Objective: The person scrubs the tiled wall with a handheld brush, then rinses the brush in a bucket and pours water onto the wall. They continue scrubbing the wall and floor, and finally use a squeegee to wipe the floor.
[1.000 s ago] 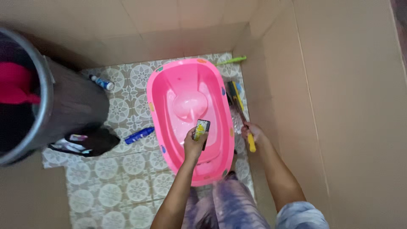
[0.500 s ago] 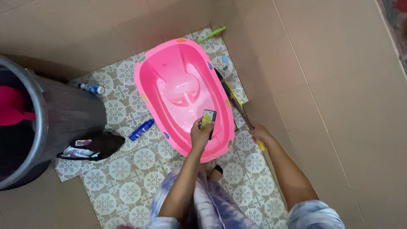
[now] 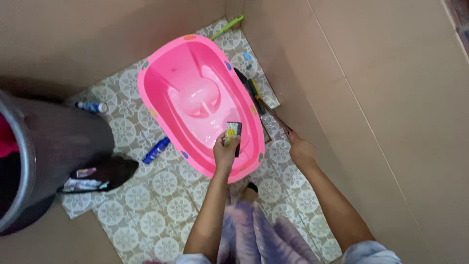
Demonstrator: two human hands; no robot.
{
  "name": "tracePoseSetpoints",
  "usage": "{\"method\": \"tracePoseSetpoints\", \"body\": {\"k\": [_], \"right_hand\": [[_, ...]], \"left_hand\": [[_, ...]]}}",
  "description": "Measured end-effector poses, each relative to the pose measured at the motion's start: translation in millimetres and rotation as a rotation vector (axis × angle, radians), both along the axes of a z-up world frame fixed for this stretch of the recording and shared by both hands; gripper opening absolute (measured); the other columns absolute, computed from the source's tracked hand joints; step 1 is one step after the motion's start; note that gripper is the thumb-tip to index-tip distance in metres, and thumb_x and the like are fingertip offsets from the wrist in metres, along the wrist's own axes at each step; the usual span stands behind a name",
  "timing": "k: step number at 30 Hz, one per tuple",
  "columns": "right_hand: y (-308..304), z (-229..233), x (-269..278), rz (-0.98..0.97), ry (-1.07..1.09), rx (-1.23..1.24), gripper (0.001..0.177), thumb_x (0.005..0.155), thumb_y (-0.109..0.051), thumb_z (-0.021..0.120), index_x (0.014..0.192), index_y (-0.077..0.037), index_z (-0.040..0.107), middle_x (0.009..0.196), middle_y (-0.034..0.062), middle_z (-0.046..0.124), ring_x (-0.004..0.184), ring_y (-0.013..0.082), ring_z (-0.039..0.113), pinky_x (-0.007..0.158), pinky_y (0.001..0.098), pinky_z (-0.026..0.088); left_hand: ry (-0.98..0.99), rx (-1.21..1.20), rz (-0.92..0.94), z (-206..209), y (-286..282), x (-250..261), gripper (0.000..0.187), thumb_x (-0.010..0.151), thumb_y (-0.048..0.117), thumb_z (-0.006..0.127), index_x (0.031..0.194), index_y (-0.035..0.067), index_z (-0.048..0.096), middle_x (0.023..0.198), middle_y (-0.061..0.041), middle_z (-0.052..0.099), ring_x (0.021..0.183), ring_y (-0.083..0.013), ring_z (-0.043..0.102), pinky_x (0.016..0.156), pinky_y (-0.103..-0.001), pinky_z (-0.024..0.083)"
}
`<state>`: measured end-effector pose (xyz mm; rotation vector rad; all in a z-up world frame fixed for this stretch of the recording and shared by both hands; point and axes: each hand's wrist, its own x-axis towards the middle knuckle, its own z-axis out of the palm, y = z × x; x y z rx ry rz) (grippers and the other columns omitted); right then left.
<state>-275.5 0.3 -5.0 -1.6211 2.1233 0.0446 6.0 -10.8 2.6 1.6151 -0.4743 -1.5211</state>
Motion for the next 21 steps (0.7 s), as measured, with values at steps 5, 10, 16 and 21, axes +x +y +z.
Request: {"method": "tracePoseSetpoints", "body": {"k": [5, 10, 16, 21], "right_hand": [[-65, 3, 18, -0.002, 0.050, 0.005, 0.029, 0.106, -0.028, 0.043, 0.127, -0.016, 0.059, 0.100, 0.0266, 0.072, 0.094, 0.0490, 0.070, 0.085, 0.0617, 0.052], [-159, -15, 52, 0.045, 0.007, -0.002, 0.029, 0.097, -0.017, 0.049, 0.124, -0.013, 0.058, 0.099, 0.0278, 0.071, 0.092, 0.0500, 0.068, 0.080, 0.0623, 0.051], [-172, 3, 50, -0.003, 0.076, 0.082, 0.030, 0.104, -0.029, 0.050, 0.130, -0.015, 0.056, 0.098, 0.0260, 0.073, 0.094, 0.0458, 0.072, 0.080, 0.0604, 0.054], [-157, -19, 3, -0.118, 0.073, 0.254, 0.068, 0.092, -0.022, 0.064, 0.152, -0.007, 0.035, 0.095, 0.0295, 0.072, 0.086, 0.0456, 0.072, 0.072, 0.0554, 0.055]], "left_hand": [[-0.085, -0.106, -0.048, -21, -38, 11, 0.053, 0.085, 0.019, 0.080, 0.128, -0.003, 0.061, 0.099, -0.005, 0.073, 0.081, -0.0100, 0.068, 0.069, -0.026, 0.057], [-0.146, -0.083, -0.141, -25, -83, 25, 0.053, 0.084, 0.020, 0.080, 0.129, -0.002, 0.061, 0.096, -0.006, 0.072, 0.078, -0.0100, 0.065, 0.067, -0.027, 0.054], [-0.176, -0.094, -0.205, -14, -138, 45, 0.052, 0.086, 0.021, 0.079, 0.129, -0.001, 0.062, 0.090, -0.005, 0.068, 0.070, -0.0100, 0.059, 0.059, -0.027, 0.049], [-0.171, -0.106, -0.216, -18, -158, 41, 0.052, 0.085, 0.021, 0.079, 0.129, -0.001, 0.060, 0.092, -0.001, 0.070, 0.070, -0.0063, 0.061, 0.058, -0.024, 0.051]]}}
